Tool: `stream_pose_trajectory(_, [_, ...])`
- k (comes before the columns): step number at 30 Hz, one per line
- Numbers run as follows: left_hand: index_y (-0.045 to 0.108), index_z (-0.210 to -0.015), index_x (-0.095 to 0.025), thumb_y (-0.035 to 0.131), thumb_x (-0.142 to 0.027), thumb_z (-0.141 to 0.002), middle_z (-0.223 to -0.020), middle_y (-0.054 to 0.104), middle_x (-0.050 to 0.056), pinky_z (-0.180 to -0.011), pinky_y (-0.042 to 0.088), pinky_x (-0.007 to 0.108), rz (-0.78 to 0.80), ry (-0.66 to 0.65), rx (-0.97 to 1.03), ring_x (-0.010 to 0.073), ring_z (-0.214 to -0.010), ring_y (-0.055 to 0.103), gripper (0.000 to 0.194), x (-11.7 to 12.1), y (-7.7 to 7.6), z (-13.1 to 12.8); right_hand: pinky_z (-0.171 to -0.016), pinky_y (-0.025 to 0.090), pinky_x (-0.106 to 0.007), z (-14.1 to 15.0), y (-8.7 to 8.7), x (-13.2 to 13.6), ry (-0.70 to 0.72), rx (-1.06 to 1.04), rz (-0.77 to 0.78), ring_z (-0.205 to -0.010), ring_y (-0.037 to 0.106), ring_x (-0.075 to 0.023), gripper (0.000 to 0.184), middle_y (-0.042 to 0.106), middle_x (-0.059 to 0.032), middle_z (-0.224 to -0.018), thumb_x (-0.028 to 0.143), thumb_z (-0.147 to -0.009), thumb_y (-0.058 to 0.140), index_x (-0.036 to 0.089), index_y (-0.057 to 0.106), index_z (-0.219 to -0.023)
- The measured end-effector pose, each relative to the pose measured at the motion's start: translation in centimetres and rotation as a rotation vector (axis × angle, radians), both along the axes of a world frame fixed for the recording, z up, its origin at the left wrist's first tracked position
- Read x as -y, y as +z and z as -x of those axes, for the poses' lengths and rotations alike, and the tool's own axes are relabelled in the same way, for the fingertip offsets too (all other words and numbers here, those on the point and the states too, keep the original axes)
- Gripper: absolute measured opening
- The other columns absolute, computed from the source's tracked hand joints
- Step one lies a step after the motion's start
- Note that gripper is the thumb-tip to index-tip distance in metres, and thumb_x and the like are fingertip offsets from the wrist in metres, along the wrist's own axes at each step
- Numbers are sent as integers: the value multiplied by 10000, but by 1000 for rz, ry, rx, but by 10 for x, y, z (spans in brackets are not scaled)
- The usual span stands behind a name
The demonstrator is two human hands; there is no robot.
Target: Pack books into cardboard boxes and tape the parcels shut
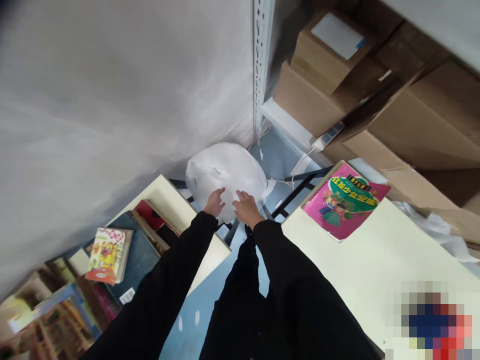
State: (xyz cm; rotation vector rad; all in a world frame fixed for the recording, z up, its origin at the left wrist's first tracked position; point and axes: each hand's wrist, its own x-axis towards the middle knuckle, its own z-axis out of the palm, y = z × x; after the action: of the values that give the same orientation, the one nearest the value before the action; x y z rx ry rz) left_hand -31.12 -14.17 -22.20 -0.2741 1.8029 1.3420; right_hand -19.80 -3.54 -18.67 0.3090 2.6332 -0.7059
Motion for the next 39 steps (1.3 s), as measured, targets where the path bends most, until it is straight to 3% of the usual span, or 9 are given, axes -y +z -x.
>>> stream_pose_trajectory(7, [571,-1037,-216,559,-416,-802,-1150,576,78,-835,442,305,182,289,127,193,-1146,538,308,-13,-31,21,-1017,277,-545,26,-17,14,83,16,-19,-1391,209,-374,295,172,-162,-1564,210,-797,665,170,667,-1089])
stream_pose_trajectory(12, [577,-896,-179,676,-298,-703,-914,614,34,-822,445,277,-79,429,18,139,-895,608,248,-3,-16,20,-1061,205,-541,44,-26,14,69,-74,-38,-1419,164,-328,354,201,-152,-1563,117,-865,513,131,580,-1212])
stream_pose_trajectory(15, [507,-801,-188,714,-238,-655,-753,542,-27,-799,464,263,-200,512,-27,88,-728,578,258,-3,-5,22,-1063,200,-517,51,-27,10,-24,-177,6,-1337,348,-280,356,428,-141,-1450,99,-928,366,141,561,-1223])
stream_pose_trajectory(18, [444,-813,-218,734,-172,-607,-684,467,-79,-800,483,278,-298,573,-19,74,-671,568,358,-8,6,27,-983,323,-442,54,-26,5,-186,-266,71,-1112,543,-249,327,607,-125,-1226,113,-931,343,163,594,-1135])
stream_pose_trajectory(21, [432,-888,-246,725,-119,-574,-728,497,-82,-795,488,289,-365,628,16,85,-709,594,448,-10,17,35,-830,430,-346,57,-24,-1,-402,-343,155,-960,584,-218,362,590,-124,-1176,87,-852,399,161,537,-1178])
stream_pose_trajectory(25, [477,-838,-218,698,-148,-596,-830,575,-30,-751,474,258,-402,527,42,103,-770,602,335,-3,25,46,-761,446,-309,59,-18,-16,-519,-309,293,-776,564,-167,456,608,-89,-1073,69,-712,499,164,531,-1158])
stream_pose_trajectory(30, [494,-777,-199,751,-386,-643,-907,604,11,-812,453,279,-406,391,-2,146,-910,599,345,7,31,47,-689,405,-283,55,-1,-40,-466,-222,446,-705,512,-153,82,593,-11,-761,207,-710,566,171,589,-780])
stream_pose_trajectory(34, [579,-962,-197,809,-454,-593,-1015,640,53,-875,457,353,-576,110,-56,193,-971,617,505,0,44,37,-661,385,-271,50,16,-49,-423,-154,565,-654,479,-133,139,550,21,-682,307,-716,575,169,559,-719])
stream_pose_trajectory(39, [666,-880,-141,773,-335,-660,-856,688,55,-798,501,335,-443,27,-241,178,-806,649,312,-14,63,27,-736,429,-307,45,40,-50,-429,-143,673,-746,525,-163,279,600,-4,-816,334,-650,673,173,572,-854])
